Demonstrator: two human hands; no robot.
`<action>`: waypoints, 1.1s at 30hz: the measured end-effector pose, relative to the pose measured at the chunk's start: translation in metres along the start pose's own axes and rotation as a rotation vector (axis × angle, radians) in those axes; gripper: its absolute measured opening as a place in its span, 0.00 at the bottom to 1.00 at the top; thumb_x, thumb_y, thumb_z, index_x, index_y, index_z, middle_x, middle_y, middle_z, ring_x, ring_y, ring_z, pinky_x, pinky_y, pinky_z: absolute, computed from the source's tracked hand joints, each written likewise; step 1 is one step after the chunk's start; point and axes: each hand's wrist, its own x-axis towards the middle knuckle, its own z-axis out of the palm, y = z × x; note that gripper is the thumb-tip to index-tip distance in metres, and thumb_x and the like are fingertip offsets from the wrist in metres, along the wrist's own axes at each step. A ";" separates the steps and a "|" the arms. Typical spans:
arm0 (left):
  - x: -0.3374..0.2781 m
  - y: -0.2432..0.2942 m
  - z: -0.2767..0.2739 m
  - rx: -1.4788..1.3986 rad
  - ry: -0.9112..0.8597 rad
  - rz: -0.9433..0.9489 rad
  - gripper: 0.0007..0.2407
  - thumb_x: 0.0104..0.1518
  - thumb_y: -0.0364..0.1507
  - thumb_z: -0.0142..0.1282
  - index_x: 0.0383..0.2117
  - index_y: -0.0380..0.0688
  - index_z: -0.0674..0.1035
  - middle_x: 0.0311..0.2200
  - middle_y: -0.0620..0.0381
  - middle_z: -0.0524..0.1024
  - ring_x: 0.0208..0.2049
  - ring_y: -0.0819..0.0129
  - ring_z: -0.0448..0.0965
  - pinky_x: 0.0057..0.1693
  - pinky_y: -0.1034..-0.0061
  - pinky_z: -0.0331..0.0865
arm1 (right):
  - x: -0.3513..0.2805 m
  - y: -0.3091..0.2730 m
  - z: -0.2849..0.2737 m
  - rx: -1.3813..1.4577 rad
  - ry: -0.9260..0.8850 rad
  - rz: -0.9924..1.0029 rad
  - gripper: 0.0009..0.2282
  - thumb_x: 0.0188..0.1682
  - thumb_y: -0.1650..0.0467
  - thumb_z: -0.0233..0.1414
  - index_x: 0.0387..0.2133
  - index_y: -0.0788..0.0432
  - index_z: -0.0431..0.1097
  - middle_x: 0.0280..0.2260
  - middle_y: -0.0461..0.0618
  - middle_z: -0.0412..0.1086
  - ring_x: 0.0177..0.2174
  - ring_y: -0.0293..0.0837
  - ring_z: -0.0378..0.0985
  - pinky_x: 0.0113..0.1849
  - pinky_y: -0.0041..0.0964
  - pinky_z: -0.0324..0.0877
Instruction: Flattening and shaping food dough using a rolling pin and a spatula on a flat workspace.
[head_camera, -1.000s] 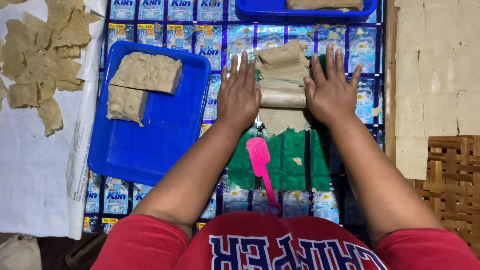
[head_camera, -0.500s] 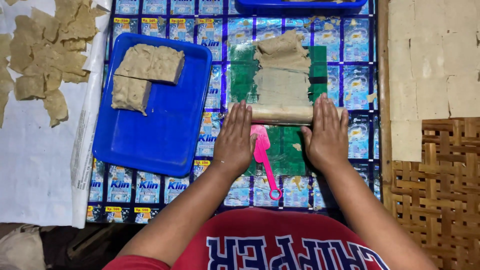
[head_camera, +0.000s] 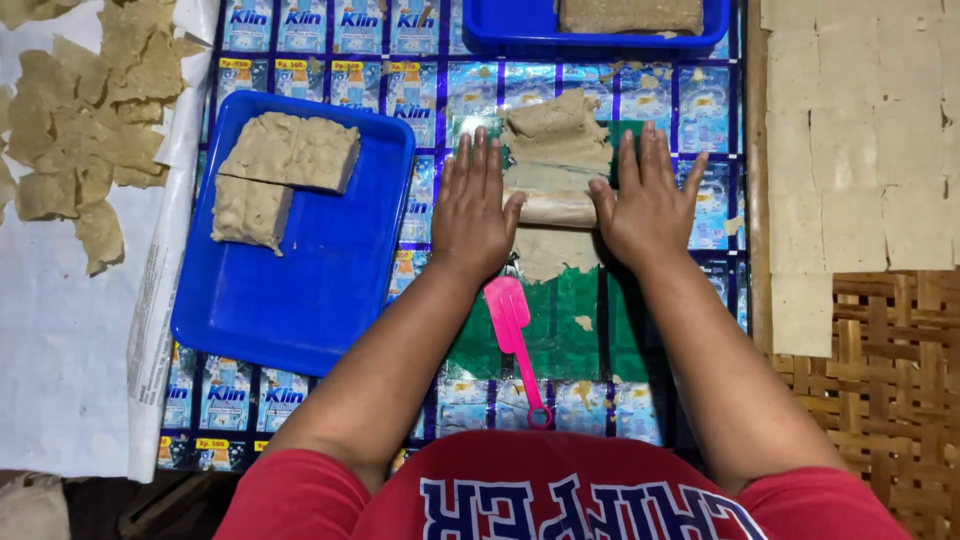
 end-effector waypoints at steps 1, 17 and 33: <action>0.015 -0.003 0.005 0.001 -0.001 -0.004 0.30 0.70 0.46 0.27 0.72 0.37 0.50 0.74 0.40 0.42 0.75 0.49 0.36 0.75 0.55 0.31 | 0.017 0.000 -0.005 0.002 -0.002 -0.003 0.36 0.61 0.47 0.29 0.73 0.60 0.47 0.72 0.67 0.44 0.71 0.59 0.41 0.62 0.72 0.16; -0.028 0.003 -0.004 -0.019 -0.062 0.035 0.24 0.71 0.38 0.30 0.73 0.44 0.52 0.74 0.44 0.41 0.75 0.50 0.36 0.74 0.53 0.31 | -0.017 -0.012 -0.013 0.023 -0.039 -0.008 0.29 0.61 0.55 0.35 0.73 0.53 0.47 0.73 0.59 0.37 0.71 0.60 0.34 0.61 0.78 0.25; -0.089 0.006 0.017 0.068 0.076 0.153 0.28 0.67 0.42 0.42 0.70 0.39 0.57 0.70 0.41 0.54 0.72 0.49 0.52 0.74 0.51 0.37 | -0.114 -0.024 0.005 0.032 0.038 -0.005 0.35 0.59 0.52 0.36 0.73 0.60 0.38 0.71 0.63 0.43 0.70 0.57 0.41 0.62 0.77 0.24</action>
